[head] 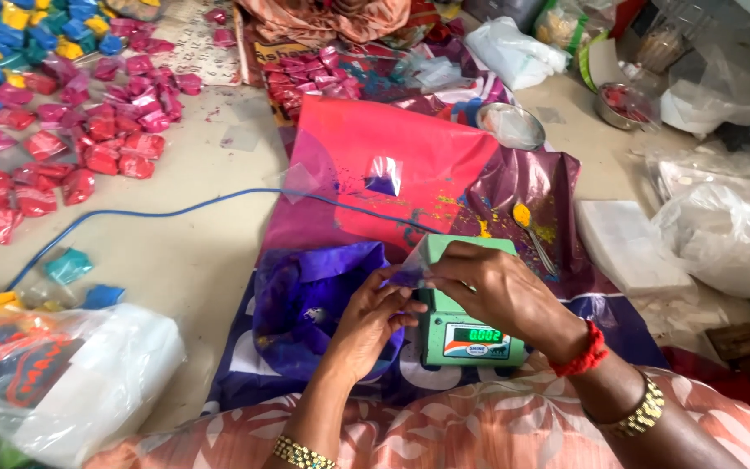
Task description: The person sits on the floor and spoons blue powder from a cloth bag onto a small green weighing scale, adjusting the amount while watching the display. They then tie the filled plastic pouch, place it aside, and refill the next pouch.
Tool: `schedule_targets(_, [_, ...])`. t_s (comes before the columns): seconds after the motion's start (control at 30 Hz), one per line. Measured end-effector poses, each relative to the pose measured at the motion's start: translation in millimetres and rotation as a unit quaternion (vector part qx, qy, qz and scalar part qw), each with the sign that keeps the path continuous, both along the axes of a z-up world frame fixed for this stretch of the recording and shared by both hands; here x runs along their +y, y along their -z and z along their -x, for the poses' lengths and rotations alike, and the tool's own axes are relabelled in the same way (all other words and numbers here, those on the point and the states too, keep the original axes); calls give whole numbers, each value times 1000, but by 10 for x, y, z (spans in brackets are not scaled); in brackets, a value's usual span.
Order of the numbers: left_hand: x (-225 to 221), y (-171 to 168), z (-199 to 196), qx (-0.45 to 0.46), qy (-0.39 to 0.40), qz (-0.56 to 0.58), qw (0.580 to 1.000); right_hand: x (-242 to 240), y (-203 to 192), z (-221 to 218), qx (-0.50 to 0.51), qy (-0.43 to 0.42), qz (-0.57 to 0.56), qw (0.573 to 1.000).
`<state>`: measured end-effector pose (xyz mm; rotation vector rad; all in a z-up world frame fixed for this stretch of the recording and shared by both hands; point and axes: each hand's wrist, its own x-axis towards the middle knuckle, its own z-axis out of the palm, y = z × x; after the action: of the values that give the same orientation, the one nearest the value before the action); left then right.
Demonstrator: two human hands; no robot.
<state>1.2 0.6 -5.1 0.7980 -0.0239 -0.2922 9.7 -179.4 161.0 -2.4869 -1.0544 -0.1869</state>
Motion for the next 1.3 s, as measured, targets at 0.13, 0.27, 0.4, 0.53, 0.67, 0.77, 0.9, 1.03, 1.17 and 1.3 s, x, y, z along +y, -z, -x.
schedule_targets(0.13, [1, 165, -38, -53, 5, 38, 998, 39, -51, 49, 3, -16, 16, 1000])
schedule_targets(0.27, [13, 114, -43, -74, -6, 42, 996, 22, -172, 76, 29, -32, 29, 999])
schedule_targets(0.4, [6, 43, -35, -91, -2, 78, 993, -76, -173, 65, 8, -47, 47, 998])
schedule_targets(0.53, [-17, 48, -31, -86, 2, 89, 992, -156, -166, 52, 42, -14, 47, 998])
schedule_targets(0.67, [-47, 85, -38, -80, 4, 92, 993, -111, -168, 58, 77, 13, 22, 997])
schedule_targets(0.77, [-70, 59, -24, -79, 1, 103, 992, -87, -129, 46, 93, 29, 5, 995])
schedule_targets(0.9, [-15, -102, 43, -123, -45, 9, 991, -168, -29, -12, 90, 41, -54, 994])
schedule_targets(1.03, [26, -197, 78, -131, -101, -56, 985, -155, 42, -5, 71, 56, -72, 993])
schedule_targets(1.17, [59, -140, 11, -117, -126, -67, 983, -128, 76, -68, 74, 51, -71, 993])
schedule_targets(1.3, [22, -112, -26, -93, -111, -59, 988, -119, 60, -83, 101, 61, -76, 990])
